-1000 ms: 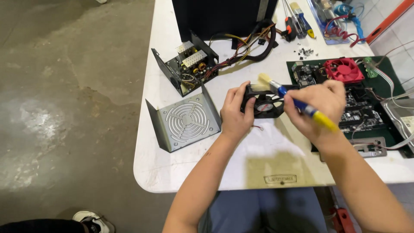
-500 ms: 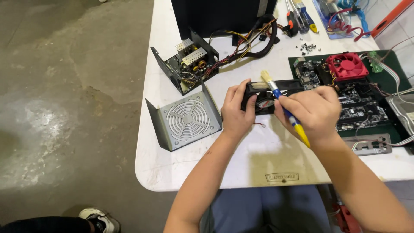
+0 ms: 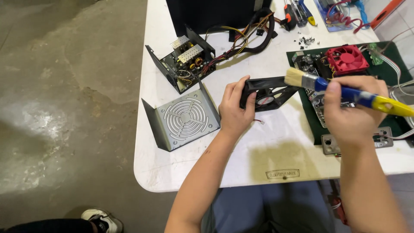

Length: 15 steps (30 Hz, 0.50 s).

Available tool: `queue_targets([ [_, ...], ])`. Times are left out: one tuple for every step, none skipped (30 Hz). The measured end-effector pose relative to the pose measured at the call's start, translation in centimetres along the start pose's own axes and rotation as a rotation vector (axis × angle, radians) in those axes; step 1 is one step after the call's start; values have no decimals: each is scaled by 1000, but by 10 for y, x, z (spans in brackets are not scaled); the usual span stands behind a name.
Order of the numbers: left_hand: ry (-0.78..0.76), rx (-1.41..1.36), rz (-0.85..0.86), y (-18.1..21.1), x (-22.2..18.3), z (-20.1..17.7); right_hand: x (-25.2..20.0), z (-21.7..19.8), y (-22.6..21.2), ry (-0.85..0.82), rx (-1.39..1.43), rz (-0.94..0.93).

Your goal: Cleaning a computer fan using a brush after removing it from a power supply unit

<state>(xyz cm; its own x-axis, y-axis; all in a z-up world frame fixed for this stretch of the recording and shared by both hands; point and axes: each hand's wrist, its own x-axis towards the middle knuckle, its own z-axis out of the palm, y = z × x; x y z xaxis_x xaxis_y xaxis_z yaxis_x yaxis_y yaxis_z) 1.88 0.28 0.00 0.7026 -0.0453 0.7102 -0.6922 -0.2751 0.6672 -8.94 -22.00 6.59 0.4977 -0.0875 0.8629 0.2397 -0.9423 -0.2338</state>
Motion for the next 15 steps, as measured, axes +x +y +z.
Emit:
queue_targets([
  [-2, 1, -6, 0, 0, 0, 1, 1, -1, -13, -43, -33],
  [-10, 0, -4, 2, 0, -1, 0, 0, 2, -11, -46, -26],
  [-4, -9, -14, 3, 2, -2, 0, -1, 4, -67, -63, 42],
  [2, -18, -25, 4, 3, -3, 0, -1, 7, -124, -80, 111],
  [-3, -21, -26, 4, 3, -3, 2, -3, 10, -125, -84, 115],
  [6, -10, -20, 3, 3, -2, 4, -5, 12, -136, -30, 126],
  [17, 2, -17, 3, 3, -2, 6, -6, 15, -149, 26, 134],
  [15, 1, -21, 3, 3, -2, 9, -8, 15, -152, 25, 136],
  [10, 1, -21, 3, 3, -2, 11, -10, 15, -192, 108, 153],
  [5, 0, -21, 3, 3, -3, 14, -11, 14, -232, 192, 169],
  [7, 2, -24, 3, 2, -2, 16, -10, 13, -236, 194, 168],
  [-4, -6, -32, 2, 2, -2, 17, -9, 12, -247, 331, 236],
  [-17, -14, -40, 1, 1, -1, 18, -8, 11, -259, 469, 307],
  [-17, -13, -43, 0, 0, -1, 21, -1, 14, -262, 470, 308],
  [-22, -23, -41, 0, 0, -1, 24, 6, 17, -279, 519, 299],
])
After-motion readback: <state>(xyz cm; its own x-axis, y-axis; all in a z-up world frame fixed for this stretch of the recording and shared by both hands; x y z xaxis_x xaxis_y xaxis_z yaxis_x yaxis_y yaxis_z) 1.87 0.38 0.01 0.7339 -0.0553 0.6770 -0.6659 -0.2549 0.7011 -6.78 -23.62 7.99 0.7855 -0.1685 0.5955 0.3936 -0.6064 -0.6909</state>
